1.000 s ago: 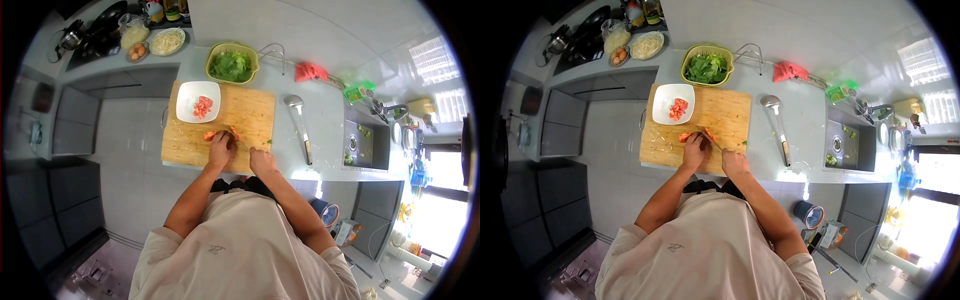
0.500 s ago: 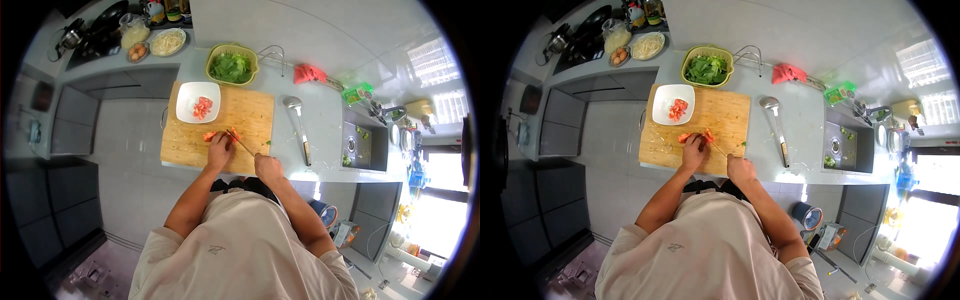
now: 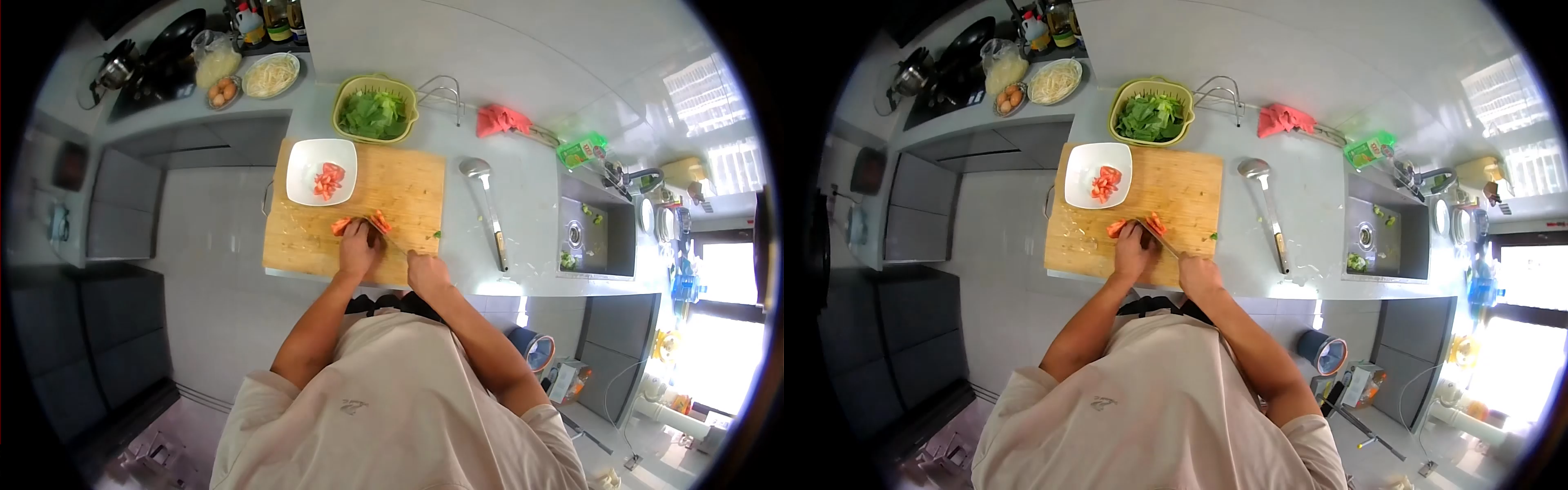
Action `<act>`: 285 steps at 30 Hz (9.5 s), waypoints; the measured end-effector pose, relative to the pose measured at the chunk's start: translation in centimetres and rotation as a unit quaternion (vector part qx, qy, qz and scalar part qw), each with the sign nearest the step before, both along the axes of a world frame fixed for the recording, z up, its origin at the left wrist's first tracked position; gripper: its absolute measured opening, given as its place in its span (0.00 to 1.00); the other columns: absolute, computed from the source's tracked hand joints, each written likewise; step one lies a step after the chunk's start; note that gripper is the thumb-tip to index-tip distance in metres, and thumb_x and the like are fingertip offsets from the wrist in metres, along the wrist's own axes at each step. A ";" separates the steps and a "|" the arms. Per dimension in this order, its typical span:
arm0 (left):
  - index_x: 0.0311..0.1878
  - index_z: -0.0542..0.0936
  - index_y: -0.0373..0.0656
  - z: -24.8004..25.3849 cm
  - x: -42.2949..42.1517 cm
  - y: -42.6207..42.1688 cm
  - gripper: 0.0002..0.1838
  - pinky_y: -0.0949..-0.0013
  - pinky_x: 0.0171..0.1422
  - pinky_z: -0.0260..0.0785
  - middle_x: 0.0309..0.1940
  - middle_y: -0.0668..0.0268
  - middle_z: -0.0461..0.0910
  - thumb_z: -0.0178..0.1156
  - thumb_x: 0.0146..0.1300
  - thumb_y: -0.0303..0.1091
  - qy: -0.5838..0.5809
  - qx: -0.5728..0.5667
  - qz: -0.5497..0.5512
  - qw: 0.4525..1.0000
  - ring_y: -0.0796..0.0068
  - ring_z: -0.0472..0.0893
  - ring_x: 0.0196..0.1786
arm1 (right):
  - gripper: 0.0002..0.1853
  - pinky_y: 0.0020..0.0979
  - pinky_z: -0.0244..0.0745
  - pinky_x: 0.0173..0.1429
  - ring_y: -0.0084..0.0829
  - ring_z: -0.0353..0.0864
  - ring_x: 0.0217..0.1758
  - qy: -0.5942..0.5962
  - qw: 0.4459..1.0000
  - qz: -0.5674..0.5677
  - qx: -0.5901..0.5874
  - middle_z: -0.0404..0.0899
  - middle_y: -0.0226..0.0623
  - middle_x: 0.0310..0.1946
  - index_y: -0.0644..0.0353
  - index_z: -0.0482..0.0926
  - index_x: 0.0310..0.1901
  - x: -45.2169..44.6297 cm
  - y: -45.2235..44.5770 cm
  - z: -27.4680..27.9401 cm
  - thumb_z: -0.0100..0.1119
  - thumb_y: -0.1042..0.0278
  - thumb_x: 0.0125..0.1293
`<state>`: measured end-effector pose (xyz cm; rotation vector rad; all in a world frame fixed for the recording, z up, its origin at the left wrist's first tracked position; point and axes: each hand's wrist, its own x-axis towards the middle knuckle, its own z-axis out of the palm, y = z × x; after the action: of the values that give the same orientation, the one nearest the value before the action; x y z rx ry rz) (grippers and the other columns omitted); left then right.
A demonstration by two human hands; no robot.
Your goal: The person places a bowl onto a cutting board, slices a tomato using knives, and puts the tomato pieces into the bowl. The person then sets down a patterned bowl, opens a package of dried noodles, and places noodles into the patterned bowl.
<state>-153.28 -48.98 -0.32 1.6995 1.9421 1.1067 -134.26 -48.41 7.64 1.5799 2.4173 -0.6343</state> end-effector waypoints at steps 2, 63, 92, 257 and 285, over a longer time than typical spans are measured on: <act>0.50 0.82 0.35 -0.2 0.0 0.0 0.18 0.53 0.62 0.76 0.53 0.49 0.82 0.71 0.55 0.26 -0.007 0.006 0.000 1.000 0.45 0.79 0.57 | 0.06 0.52 0.85 0.45 0.57 0.89 0.37 -0.004 1.000 -0.010 -0.015 0.87 0.55 0.31 0.62 0.79 0.41 1.8 -0.7 0.3 0.54 0.71 0.68; 0.62 0.82 0.38 0.1 -7.1 -1.4 0.23 0.63 0.49 0.81 0.41 0.54 0.87 0.66 0.62 0.25 -0.206 -0.065 0.018 0.976 0.60 0.88 0.40 | 0.15 0.31 0.85 0.30 0.28 0.87 0.23 0.262 0.899 -0.257 -0.239 0.86 0.39 0.26 0.67 0.83 0.42 -1.1 -1.5 2.1 0.66 0.60 0.71; 0.52 0.85 0.39 0.3 -6.1 -3.5 0.16 0.54 0.59 0.77 0.52 0.54 0.83 0.70 0.60 0.27 0.012 0.042 0.029 0.999 0.49 0.81 0.53 | 0.11 0.50 0.83 0.38 0.51 0.87 0.29 0.065 0.994 0.004 0.090 0.86 0.47 0.27 0.60 0.79 0.35 -4.1 -2.6 1.7 0.59 0.62 0.72; 0.67 0.78 0.35 0.8 -1.5 1.9 0.36 0.59 0.61 0.77 0.58 0.52 0.76 0.79 0.55 0.31 -0.170 -0.150 -0.056 0.972 0.54 0.82 0.54 | 0.11 0.28 0.78 0.26 0.24 0.79 0.21 0.409 0.760 -0.369 -0.344 0.82 0.35 0.25 0.65 0.80 0.40 1.1 -2.6 -4.5 0.68 0.65 0.74; 0.47 0.80 0.40 1.9 -8.8 -1.4 0.19 0.55 0.49 0.78 0.43 0.54 0.80 0.75 0.59 0.40 -0.045 -0.130 0.136 0.981 0.52 0.84 0.43 | 0.12 0.30 0.74 0.24 0.24 0.78 0.18 0.378 0.841 -0.305 -0.240 0.81 0.34 0.22 0.67 0.82 0.36 -4.4 -0.6 2.1 0.67 0.64 0.71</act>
<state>-162.05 -50.33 1.63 1.2555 2.1969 0.9467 -138.70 -49.04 9.71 2.0910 1.7855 -2.1297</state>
